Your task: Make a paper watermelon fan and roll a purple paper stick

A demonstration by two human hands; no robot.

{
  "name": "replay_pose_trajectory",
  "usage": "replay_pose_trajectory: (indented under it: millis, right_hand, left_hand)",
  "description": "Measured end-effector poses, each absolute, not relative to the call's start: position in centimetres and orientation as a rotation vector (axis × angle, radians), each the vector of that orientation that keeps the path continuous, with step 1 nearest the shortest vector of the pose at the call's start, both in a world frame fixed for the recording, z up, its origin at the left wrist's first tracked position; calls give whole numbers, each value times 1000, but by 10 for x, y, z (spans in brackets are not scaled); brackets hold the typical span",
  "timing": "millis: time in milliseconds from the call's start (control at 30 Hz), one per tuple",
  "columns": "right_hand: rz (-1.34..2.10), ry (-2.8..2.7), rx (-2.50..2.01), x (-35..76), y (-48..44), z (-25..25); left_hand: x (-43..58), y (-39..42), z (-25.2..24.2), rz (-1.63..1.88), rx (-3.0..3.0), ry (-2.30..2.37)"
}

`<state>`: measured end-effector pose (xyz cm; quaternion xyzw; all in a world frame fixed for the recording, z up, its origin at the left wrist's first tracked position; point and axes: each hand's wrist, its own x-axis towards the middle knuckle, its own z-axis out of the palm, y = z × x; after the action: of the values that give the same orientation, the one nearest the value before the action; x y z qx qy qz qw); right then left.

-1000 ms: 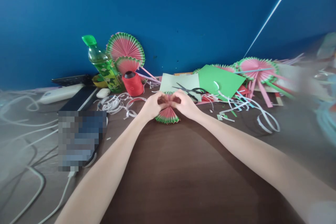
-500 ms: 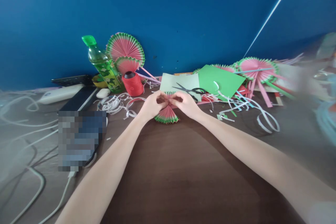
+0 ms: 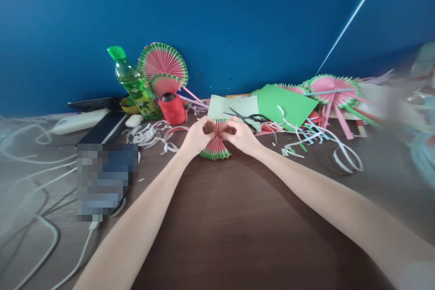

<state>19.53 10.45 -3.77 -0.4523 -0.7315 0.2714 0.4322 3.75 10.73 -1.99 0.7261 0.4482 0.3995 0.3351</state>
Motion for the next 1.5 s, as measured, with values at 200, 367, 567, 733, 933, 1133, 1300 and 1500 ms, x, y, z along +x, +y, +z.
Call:
replay_pose_trajectory:
  millis: [200, 367, 567, 733, 933, 1133, 1300, 1500]
  right_hand:
    - [693, -1813, -1151, 196, 105, -39]
    - [712, -1829, -1168, 196, 107, -38]
    - [798, -1805, -1114, 196, 109, -37]
    - [823, -1774, -1112, 198, 108, -36]
    - [783, -1788, -1099, 199, 108, -36]
    - [726, -1833, -1107, 201, 108, -37]
    - [721, -1842, -1108, 201, 106, -36]
    - [725, -1820, -1134, 200, 107, -35]
  left_hand:
    - [41, 106, -24, 1125, 1936, 1183]
    - [41, 106, -26, 1138, 1934, 1132]
    - [41, 104, -25, 1158, 1932, 1123]
    - [41, 105, -27, 1166, 1930, 1152]
    - [41, 104, -27, 1184, 1946, 1159]
    - [40, 105, -28, 1181, 1902, 1143]
    - [39, 106, -28, 1192, 1860, 1100]
    - [40, 105, -28, 1196, 1881, 1103]
